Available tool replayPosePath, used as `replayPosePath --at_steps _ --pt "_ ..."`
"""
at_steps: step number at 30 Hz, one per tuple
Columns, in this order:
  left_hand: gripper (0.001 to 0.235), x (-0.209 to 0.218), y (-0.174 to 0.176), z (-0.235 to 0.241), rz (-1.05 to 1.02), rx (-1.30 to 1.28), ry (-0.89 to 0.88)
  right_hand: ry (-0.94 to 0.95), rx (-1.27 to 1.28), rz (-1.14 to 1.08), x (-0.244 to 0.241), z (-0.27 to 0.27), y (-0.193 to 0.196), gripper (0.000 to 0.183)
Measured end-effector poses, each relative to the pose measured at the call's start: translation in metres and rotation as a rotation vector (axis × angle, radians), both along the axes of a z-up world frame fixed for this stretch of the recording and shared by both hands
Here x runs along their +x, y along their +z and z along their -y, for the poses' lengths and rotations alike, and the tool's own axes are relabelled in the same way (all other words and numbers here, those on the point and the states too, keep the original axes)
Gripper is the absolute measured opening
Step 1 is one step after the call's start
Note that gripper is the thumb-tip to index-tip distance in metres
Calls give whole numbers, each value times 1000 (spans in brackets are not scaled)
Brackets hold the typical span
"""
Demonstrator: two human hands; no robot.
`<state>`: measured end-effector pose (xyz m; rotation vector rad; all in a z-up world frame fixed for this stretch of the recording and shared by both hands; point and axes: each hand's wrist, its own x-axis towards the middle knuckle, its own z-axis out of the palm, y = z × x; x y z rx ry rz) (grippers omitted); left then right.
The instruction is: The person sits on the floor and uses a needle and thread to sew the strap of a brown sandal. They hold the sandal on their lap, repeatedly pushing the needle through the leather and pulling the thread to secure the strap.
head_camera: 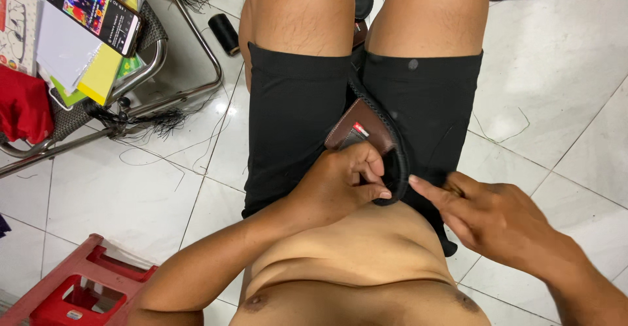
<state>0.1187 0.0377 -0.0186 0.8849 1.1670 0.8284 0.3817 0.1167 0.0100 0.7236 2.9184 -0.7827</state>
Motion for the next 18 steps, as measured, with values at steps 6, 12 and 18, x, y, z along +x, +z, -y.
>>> replayPosePath --at_steps 6,12,18 --pt "35 5 8 1 -48 -73 -24 -121 -185 292 21 7 5 65" --pt "30 15 -10 -1 -192 144 157 -581 -779 -741 -51 36 -52 45" --pt "35 -1 -2 2 -305 152 83 -679 -978 -1075 -24 28 -50 49"
